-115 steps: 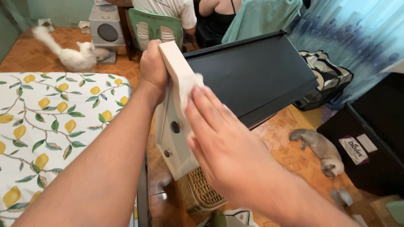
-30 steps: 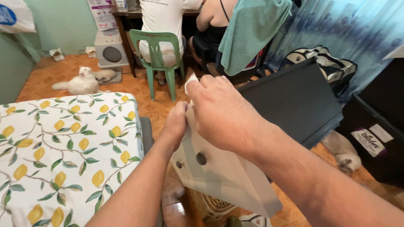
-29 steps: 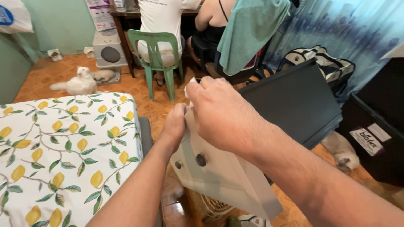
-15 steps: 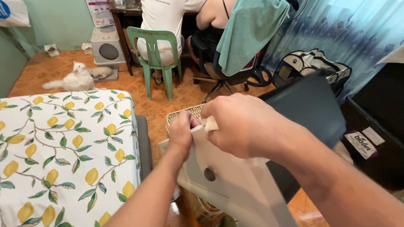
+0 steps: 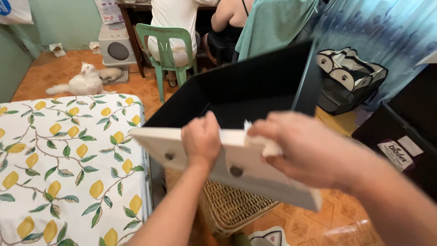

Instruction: The person wipes the surfaces of a white drawer with a white cloth. They clean the top, sides, and front of the drawer, which is resting on a woven basket.

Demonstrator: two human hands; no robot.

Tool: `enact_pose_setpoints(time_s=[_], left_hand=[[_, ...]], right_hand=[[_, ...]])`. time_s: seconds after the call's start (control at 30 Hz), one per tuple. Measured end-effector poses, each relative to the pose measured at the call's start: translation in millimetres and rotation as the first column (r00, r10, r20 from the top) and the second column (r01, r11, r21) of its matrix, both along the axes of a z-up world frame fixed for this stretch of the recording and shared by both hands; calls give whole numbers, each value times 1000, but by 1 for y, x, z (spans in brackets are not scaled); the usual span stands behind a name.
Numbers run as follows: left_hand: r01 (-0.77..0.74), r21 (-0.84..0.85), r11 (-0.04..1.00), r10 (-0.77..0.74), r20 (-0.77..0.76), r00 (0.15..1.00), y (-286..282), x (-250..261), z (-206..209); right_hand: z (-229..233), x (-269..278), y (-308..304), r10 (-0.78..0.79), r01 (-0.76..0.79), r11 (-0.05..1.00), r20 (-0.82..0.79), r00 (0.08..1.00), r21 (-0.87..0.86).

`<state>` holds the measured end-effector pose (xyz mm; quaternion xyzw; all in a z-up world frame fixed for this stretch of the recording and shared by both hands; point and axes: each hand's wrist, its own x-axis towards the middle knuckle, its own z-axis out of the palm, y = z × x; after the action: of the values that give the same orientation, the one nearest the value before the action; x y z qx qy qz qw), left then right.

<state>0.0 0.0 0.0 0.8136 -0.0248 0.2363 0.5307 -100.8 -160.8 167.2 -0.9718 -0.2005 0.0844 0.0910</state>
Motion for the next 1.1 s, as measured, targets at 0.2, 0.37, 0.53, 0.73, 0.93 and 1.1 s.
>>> enact_pose_setpoints(time_s=[0.2,0.37,0.53,0.73,0.93,1.1], left_hand=[[12,294,956,15,-89,996,-51,-34,-58],[469,383,796,-302,-421,855,-107,-34,-48],[668,441,599,-379,-578,722,-159,-35,-60],[645,517,563,-335,-571,750,-196,-16,-76],[786,553,277,-123,-791,600,-159,18,-75],[685,629,369,132,-765,631,-85,10,-96]], right_hand=[[-82,12,-61,-8,13,1000,-314,949,14],[-129,35,-151,-46,42,999,-365,930,-17],[-191,51,-209,-37,24,999,-349,936,-41],[-225,68,-249,-57,109,979,-277,959,174],[-231,80,-266,-19,43,984,-137,990,174],[-229,106,-285,19,-18,989,-9,1000,145]])
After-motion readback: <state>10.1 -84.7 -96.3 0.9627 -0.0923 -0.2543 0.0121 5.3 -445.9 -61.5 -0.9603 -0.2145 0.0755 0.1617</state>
